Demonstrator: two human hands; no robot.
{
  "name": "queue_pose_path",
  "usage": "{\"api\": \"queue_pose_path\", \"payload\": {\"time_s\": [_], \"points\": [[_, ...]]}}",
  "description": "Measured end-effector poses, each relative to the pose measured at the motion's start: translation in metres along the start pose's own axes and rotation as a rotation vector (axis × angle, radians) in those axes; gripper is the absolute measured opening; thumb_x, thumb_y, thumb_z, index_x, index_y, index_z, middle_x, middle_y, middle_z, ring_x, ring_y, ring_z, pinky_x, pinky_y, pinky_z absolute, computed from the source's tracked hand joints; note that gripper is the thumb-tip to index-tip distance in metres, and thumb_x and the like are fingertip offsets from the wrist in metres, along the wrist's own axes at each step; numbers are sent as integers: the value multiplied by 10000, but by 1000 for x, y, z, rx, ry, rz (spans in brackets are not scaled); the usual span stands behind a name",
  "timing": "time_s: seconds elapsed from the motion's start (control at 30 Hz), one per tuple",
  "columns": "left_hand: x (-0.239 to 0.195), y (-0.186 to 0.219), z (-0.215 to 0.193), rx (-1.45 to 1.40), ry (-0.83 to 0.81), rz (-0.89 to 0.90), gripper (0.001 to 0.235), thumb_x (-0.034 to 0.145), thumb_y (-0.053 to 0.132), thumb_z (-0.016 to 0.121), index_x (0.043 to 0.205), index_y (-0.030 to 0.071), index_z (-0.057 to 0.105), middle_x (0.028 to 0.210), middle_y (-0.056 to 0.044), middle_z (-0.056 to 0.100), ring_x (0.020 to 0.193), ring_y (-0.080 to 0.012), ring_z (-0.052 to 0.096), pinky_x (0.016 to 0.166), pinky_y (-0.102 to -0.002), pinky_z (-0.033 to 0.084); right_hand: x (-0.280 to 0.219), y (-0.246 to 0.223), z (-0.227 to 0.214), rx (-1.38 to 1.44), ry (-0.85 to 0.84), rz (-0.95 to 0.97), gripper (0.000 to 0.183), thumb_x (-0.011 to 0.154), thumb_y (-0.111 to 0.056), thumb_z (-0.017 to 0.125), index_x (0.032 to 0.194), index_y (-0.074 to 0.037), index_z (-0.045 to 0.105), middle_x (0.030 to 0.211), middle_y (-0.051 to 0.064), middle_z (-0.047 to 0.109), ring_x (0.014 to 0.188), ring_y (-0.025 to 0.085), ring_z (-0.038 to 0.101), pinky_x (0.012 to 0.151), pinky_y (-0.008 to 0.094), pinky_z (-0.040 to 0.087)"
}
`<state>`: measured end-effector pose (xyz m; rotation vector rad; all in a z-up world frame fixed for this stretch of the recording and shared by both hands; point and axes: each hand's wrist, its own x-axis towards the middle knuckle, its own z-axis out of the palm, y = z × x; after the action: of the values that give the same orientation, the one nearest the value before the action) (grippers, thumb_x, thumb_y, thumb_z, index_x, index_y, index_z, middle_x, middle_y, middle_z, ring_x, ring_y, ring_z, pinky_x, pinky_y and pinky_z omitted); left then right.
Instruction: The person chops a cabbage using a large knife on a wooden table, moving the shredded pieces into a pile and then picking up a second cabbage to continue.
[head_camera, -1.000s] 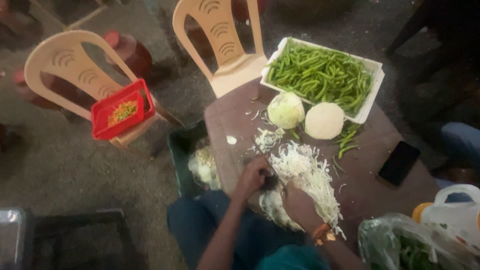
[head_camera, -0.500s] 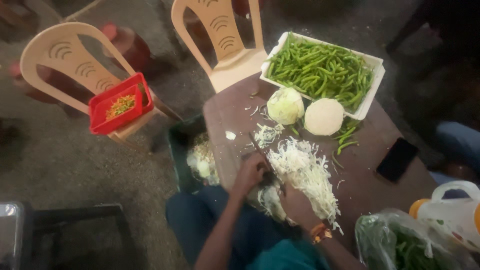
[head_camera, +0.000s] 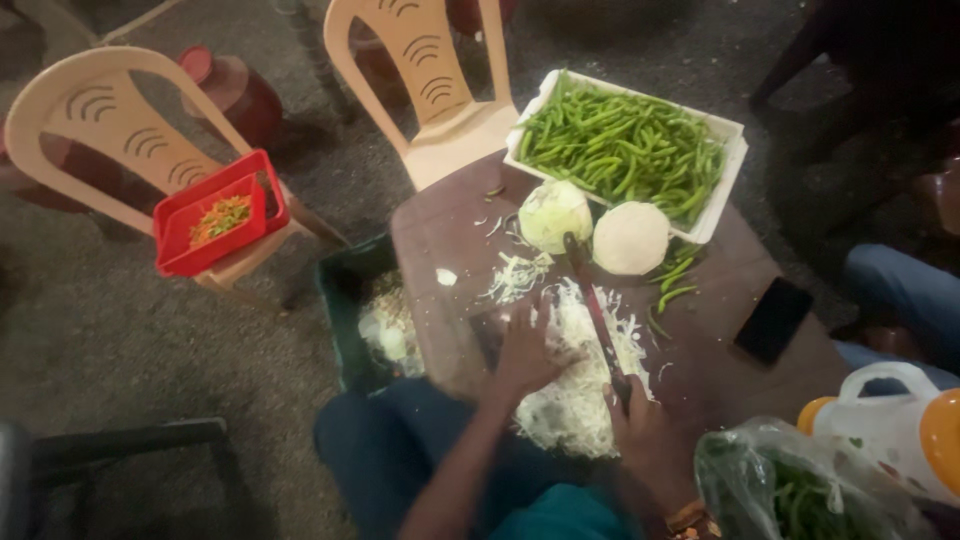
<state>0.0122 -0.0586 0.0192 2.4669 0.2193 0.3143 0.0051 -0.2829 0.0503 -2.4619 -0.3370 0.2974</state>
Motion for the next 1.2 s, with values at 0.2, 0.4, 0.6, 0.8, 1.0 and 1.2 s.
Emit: {"api": "queue_pose_path", "payload": {"time_s": [0.2,0.4,0.6,0.8,1.0,1.2], "points": [[19,0,40,230,-156,26,915,771,446,765,1551,172,371,1508,-287,369,1392,-464,369,1124,-605,326,8,3,-17,172,59,50,401,952,-379,606,1173,-45,634,847,266,711,804,477,692,683,550,522],[0,-32,97,381,-204,467,442,954,64,541,1396,44,518,1339,-221,603,1153,-348,629,867,-452,544,18,46,8,118,87,85,471,940,-419,611,1198,-26,632,886,291,710,849,508,674,716,567,511],[-14,12,85,209,-422,238,120,1066,123,488,1140,56,554,957,-160,698,912,-344,689,809,-459,545,28,65,10,116,56,38,562,958,-391,620,1310,41,551,915,339,683,873,533,651,728,583,510],[-11,33,52,178,-479,176,380,920,414,663,1006,46,623,1031,-218,687,1022,-369,659,896,-465,523,38,29,-25,187,-18,94,414,972,-358,609,1217,-26,638,941,293,723,932,481,692,776,556,523],[-30,23,22,11,-158,286,556,759,352,746,1202,25,676,1270,-210,643,1220,-392,561,1049,-519,427,54,11,-47,112,75,-110,518,950,-372,611,1303,7,580,940,299,695,823,514,667,702,578,514],[-17,-21,18,149,25,69,535,962,288,608,1438,53,542,1455,-222,553,1385,-400,470,1208,-513,328,64,43,-39,110,-94,76,537,961,-396,619,1339,-18,572,909,283,715,865,489,691,734,571,535]]}}
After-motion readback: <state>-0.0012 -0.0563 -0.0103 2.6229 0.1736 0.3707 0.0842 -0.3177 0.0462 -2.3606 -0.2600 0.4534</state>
